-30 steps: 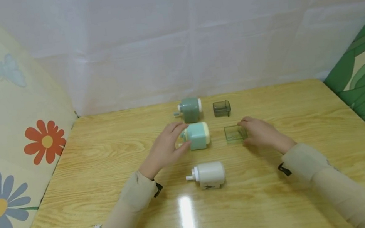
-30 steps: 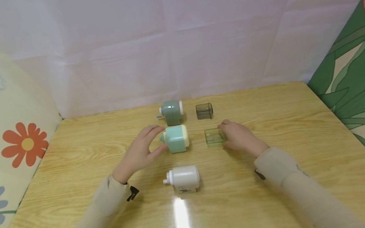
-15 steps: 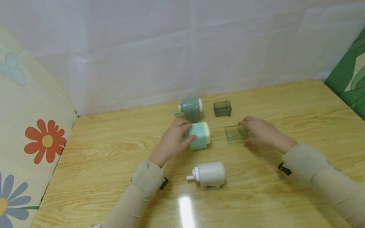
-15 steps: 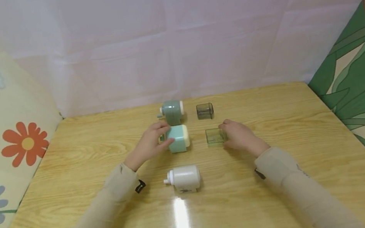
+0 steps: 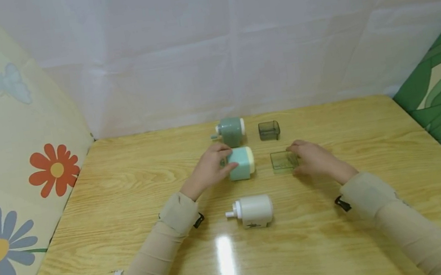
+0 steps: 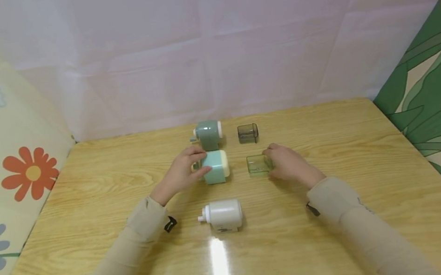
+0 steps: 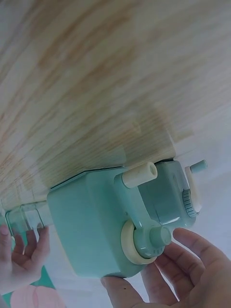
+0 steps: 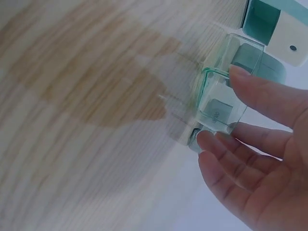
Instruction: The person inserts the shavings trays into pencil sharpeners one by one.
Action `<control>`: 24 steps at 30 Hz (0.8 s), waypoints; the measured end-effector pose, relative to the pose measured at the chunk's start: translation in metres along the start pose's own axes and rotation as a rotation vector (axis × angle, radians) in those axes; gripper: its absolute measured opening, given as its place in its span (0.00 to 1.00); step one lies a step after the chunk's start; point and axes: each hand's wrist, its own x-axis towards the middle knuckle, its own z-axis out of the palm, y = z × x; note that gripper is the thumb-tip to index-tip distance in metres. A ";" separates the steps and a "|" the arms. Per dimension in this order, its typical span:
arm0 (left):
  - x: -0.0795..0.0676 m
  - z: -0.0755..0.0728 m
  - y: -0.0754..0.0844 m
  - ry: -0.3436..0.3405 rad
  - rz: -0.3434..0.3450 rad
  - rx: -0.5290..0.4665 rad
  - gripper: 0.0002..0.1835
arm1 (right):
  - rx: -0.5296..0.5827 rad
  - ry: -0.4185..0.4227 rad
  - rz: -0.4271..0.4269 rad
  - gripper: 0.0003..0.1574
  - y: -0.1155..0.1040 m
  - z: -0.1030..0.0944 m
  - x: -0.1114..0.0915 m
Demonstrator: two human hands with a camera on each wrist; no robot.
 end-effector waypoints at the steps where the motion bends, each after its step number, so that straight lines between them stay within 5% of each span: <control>1: 0.000 0.000 0.000 0.001 0.002 0.000 0.21 | 0.005 0.003 -0.002 0.39 0.000 0.000 0.000; 24: -0.001 0.001 -0.003 0.001 0.015 -0.004 0.21 | 0.070 0.001 -0.046 0.37 -0.011 0.005 0.012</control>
